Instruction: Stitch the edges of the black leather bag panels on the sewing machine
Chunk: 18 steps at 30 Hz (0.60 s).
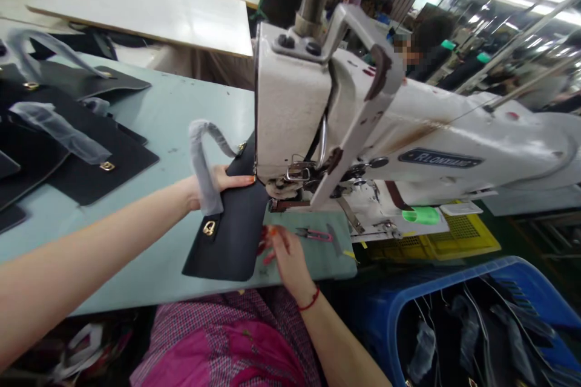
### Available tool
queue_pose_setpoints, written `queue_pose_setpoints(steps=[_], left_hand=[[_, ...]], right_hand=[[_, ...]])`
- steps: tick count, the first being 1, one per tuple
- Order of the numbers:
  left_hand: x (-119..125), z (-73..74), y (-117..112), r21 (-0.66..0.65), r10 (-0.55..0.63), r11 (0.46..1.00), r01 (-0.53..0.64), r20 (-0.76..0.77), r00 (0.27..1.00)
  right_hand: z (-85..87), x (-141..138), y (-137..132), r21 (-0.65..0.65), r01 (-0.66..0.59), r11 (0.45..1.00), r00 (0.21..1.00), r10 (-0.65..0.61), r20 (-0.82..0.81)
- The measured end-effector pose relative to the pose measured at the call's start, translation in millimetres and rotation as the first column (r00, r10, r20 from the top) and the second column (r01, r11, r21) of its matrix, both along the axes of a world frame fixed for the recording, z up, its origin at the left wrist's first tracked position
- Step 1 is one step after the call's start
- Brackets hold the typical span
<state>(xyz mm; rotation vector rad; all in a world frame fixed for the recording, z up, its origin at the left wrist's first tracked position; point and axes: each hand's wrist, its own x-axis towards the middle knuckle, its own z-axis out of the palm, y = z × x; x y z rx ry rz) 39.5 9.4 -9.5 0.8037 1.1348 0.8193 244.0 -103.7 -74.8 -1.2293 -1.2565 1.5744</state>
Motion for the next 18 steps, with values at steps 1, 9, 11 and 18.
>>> queue_pose_setpoints(steps=[1,9,11,18], left_hand=[[0.1,-3.5,-10.0,-0.065,0.005,0.998,-0.004,0.021,1.0],[11.0,7.5,-50.2,-0.225,0.045,0.974,-0.004,0.177,0.983],[11.5,6.6,-46.5,-0.238,0.022,0.971,0.023,0.184,0.983],[16.7,-6.9,-40.0,-0.261,0.116,0.963,-0.063,0.19,0.975]], right_hand=[[8.4,1.9,7.1,-0.04,0.021,0.999,0.998,-0.023,-0.052],[36.3,-4.0,36.5,-0.101,-0.036,0.994,0.998,0.031,-0.051],[34.8,-7.7,34.7,-0.071,-0.009,0.997,0.998,0.005,-0.055],[34.1,-9.7,30.9,0.06,0.056,0.997,0.989,-0.064,0.136]])
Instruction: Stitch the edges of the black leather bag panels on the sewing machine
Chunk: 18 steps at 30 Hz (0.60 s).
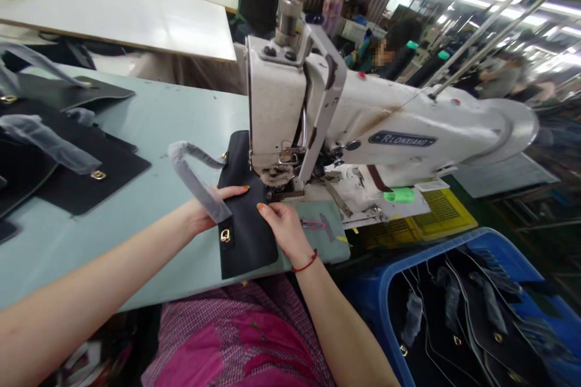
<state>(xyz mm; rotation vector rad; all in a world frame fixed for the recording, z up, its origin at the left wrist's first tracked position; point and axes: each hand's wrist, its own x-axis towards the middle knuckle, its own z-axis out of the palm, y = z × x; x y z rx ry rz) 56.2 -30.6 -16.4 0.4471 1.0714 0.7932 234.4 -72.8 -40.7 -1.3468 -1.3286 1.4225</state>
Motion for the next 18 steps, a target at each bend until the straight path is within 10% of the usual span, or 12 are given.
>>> queue_pose_setpoints(steps=[18], left_hand=[[3.0,0.3,0.1,-0.094,0.121,0.989,-0.117,0.034,0.992]], right_hand=[[7.6,0.7,0.8,0.05,-0.026,0.998,0.999,0.024,0.028]])
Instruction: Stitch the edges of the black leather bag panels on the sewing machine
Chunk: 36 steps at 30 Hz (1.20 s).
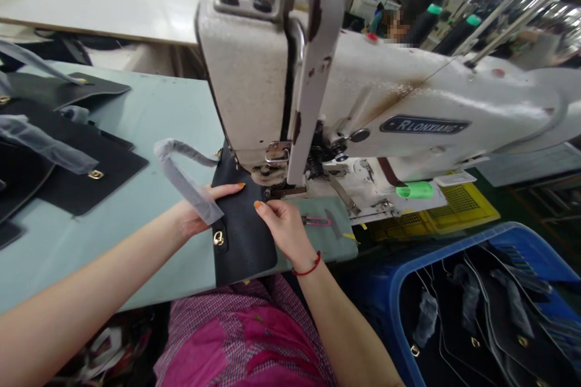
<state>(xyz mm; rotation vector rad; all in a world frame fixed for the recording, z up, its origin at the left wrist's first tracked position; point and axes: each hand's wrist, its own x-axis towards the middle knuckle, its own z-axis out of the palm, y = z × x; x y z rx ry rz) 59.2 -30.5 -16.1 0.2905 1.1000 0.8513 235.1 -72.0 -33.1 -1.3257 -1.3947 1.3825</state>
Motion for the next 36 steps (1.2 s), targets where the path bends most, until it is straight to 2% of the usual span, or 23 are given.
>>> queue_pose_setpoints(steps=[12,18,24,30,36], left_hand=[[-3.4,-6.0,6.0,0.028,-0.003,1.0,0.004,-0.036,0.999],[-5.7,-8.3,8.2,0.048,-0.041,0.998,0.045,-0.072,0.997],[-7.7,-7.5,8.2,0.084,-0.079,0.993,0.085,-0.074,0.994],[-0.4,-2.6,5.4,0.081,0.013,0.997,-0.009,-0.056,0.998],[3.6,-0.5,0.4,0.067,0.07,0.995,-0.07,0.003,0.998]], right_hand=[[4.7,1.5,11.1,0.032,-0.024,0.999,1.0,0.023,0.022],[5.4,2.6,12.2,0.026,-0.031,0.999,0.998,0.03,0.057],[13.5,5.4,5.9,0.059,-0.081,0.995,0.978,0.068,0.199],[28.3,1.7,-2.5,0.125,-0.076,0.989,0.928,0.025,0.371],[28.8,2.5,-0.7,0.131,-0.086,0.988,0.885,0.015,0.466]])
